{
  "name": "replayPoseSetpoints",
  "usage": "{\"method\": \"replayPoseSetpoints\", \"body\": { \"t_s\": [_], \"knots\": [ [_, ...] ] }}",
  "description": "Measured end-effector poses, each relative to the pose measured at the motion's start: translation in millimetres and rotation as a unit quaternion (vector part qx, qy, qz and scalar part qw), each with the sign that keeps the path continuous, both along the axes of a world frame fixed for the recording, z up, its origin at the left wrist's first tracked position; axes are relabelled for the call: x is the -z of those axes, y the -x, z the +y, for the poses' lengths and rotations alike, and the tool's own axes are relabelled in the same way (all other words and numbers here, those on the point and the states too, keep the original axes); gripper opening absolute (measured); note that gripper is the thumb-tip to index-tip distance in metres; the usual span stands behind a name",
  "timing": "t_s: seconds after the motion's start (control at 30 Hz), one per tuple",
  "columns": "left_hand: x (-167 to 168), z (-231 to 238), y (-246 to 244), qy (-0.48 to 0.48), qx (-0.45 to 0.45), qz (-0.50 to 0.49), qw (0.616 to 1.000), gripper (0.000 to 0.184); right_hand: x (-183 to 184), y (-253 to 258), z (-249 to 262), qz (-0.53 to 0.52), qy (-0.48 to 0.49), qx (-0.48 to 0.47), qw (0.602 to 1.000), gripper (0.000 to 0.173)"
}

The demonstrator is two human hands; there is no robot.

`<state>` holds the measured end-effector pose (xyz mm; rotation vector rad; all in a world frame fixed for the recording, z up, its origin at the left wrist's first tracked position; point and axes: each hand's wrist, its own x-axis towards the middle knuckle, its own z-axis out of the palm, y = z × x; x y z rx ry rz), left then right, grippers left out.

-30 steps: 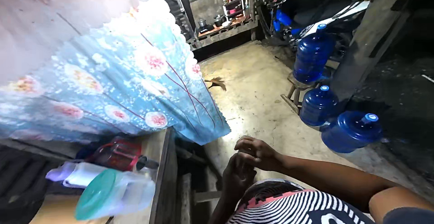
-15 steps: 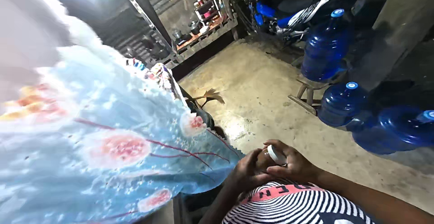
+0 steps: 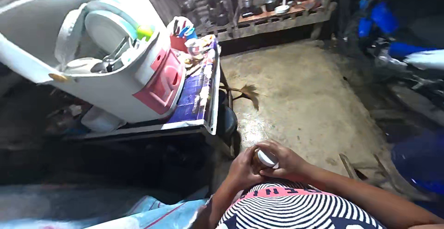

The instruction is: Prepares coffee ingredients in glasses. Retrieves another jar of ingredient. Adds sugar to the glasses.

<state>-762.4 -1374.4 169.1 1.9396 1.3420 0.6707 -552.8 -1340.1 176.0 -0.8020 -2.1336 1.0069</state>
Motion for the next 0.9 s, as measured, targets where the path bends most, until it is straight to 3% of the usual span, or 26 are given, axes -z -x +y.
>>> {"method": "replayPoseSetpoints", "body": {
  "t_s": [0.17,0.3,0.33,0.47,0.57,0.7,0.8,0.9],
  "knots": [
    [14,72,71,-0.053,-0.232,-0.054,0.97,0.083,24,47,104,0.12,0.062,-0.062,0.989,0.072],
    [46,149,147,-0.19,-0.428,-0.235,0.852,0.073,46,48,182,0.04,0.123,-0.003,0.992,0.066],
    [48,168,168,-0.197,-0.471,-0.241,0.826,0.076,51,45,202,0.004,0.148,0.016,0.989,0.066],
    [56,218,225,-0.113,-0.612,-0.075,0.779,0.089,73,42,278,-0.126,0.22,0.05,0.966,0.068],
    [59,240,235,-0.056,-0.66,0.007,0.749,0.088,70,67,352,-0.185,0.223,0.0,0.957,0.071],
    [71,244,231,-0.08,-0.682,-0.021,0.726,0.092,48,142,489,-0.18,0.12,-0.055,0.975,0.082],
    [78,239,221,-0.147,-0.694,-0.028,0.704,0.117,24,221,605,-0.108,0.044,-0.04,0.992,0.087],
    [72,233,190,-0.179,-0.761,0.034,0.622,0.106,7,299,707,-0.055,-0.005,0.009,0.998,0.098]
  ]
}}
